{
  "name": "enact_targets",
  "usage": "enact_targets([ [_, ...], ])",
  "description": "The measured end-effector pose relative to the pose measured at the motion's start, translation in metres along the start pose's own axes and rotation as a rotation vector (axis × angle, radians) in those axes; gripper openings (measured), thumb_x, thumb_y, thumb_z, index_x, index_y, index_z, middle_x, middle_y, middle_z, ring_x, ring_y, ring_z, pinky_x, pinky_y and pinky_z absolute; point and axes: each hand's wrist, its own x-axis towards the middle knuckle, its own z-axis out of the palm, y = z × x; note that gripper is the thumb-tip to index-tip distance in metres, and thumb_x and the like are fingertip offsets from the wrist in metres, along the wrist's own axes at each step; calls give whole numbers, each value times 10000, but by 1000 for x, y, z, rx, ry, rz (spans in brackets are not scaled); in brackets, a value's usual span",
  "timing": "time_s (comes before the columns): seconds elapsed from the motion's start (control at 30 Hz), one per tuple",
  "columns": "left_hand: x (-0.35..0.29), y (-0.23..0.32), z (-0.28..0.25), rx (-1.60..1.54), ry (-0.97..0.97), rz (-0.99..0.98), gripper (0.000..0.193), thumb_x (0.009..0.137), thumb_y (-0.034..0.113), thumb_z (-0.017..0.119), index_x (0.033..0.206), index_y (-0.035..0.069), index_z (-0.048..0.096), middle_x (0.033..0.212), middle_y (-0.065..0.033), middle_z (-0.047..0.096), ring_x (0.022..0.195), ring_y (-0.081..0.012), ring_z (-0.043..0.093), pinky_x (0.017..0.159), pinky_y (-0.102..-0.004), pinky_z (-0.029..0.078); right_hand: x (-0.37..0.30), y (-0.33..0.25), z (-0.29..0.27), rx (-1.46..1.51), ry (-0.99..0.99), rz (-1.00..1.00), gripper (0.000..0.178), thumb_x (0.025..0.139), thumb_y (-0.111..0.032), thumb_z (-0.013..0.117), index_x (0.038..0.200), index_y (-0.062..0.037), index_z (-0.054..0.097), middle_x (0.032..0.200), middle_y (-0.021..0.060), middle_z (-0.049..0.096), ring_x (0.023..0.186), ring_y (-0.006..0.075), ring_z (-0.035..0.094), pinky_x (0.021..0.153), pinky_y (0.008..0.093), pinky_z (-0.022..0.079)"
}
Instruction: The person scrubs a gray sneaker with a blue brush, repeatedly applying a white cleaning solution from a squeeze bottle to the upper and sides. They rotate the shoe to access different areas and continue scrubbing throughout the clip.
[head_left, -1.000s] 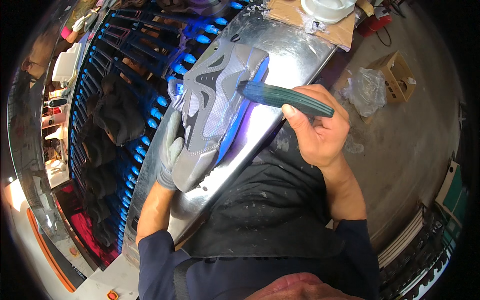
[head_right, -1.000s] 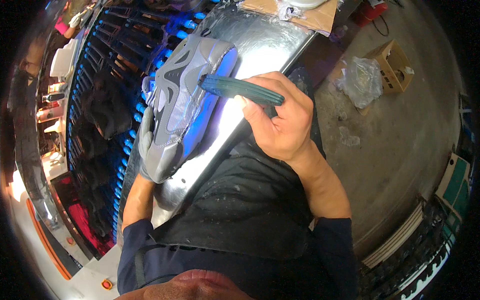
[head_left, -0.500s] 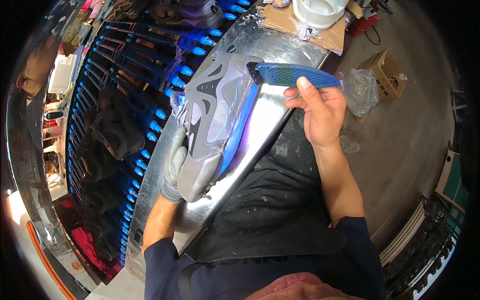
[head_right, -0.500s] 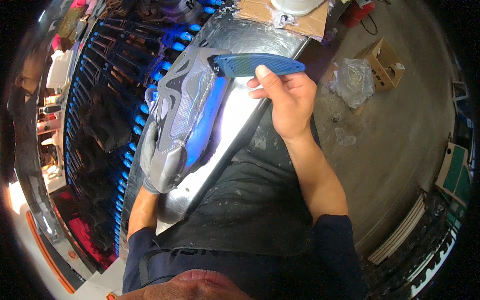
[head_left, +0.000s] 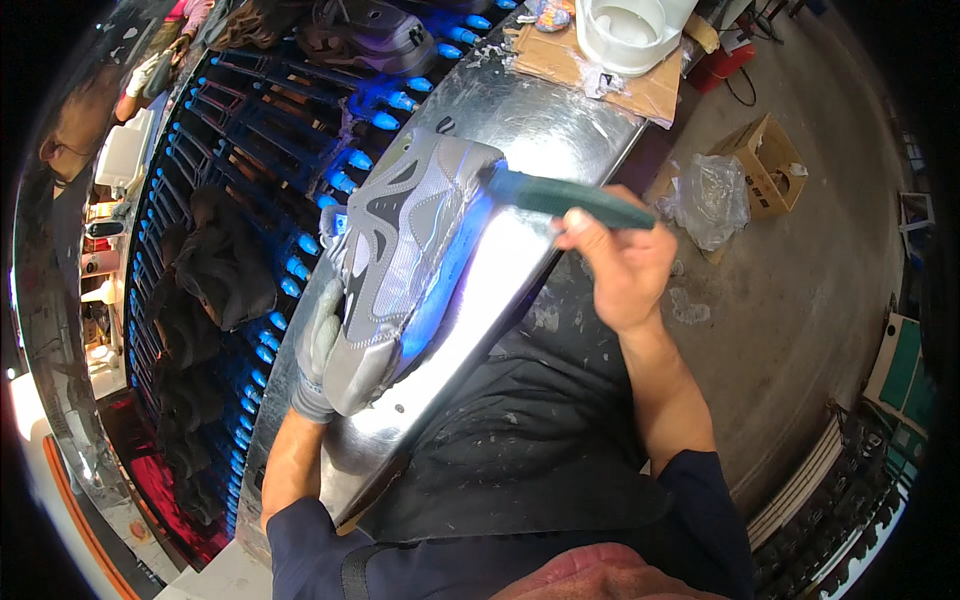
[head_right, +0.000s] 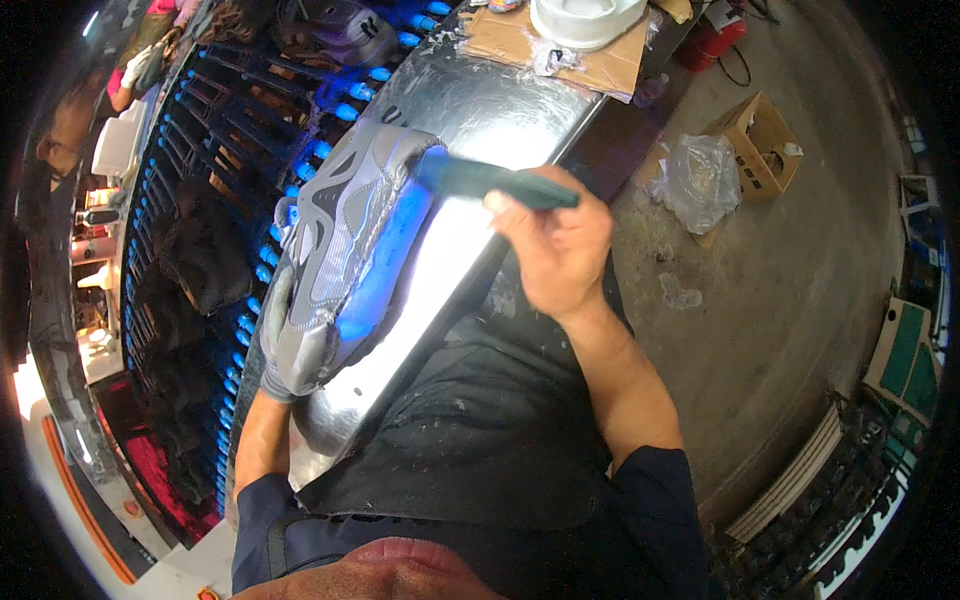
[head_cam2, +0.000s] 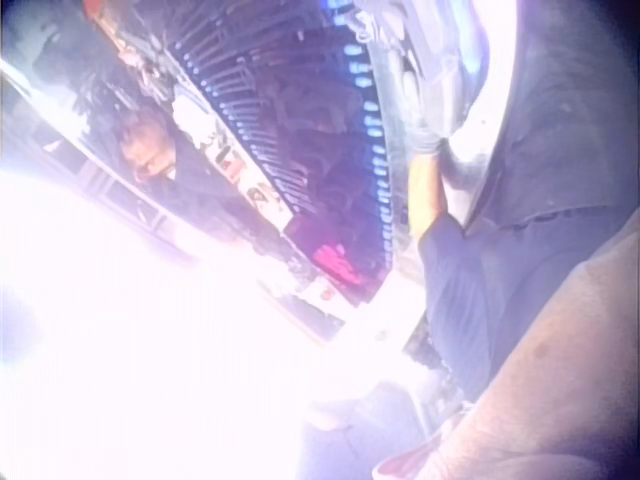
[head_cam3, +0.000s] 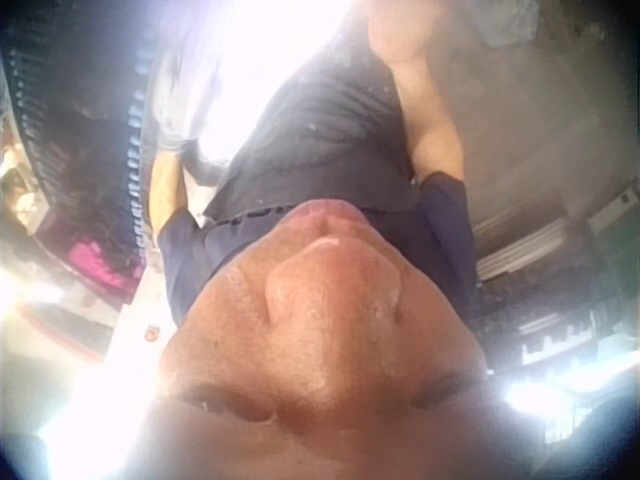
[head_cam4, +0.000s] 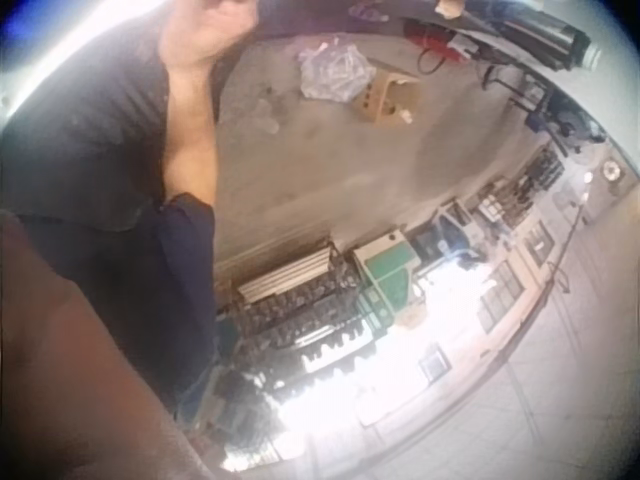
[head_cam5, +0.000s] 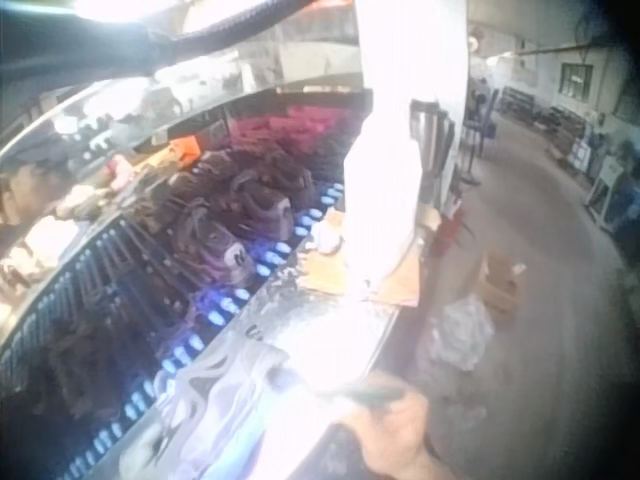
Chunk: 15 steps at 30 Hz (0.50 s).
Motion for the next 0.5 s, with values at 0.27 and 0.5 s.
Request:
enact_targets([
  [0.27, -3, 7, -18, 363, -215, 207, 791, 1043, 534, 469, 1544, -77, 459, 1554, -235, 532, 1475, -351, 480, 1234, -423, 323, 37, -34, -24, -86, -197, 59, 102, 950, -8, 730, 1037, 46, 738, 946, 75, 740, 799, 113, 681, 698, 243, 536],
  [0.5, -16, -51, -57, 590, -197, 325, 811, 1049, 588, 471, 1504, -83, 507, 1513, -269, 565, 1427, -402, 535, 1212, -463, 368, 100, -16, -37, -18, -263, 321, 149, 962, -120, 752, 999, 24, 747, 849, 77, 740, 721, 113, 678, 642, 257, 555],
])
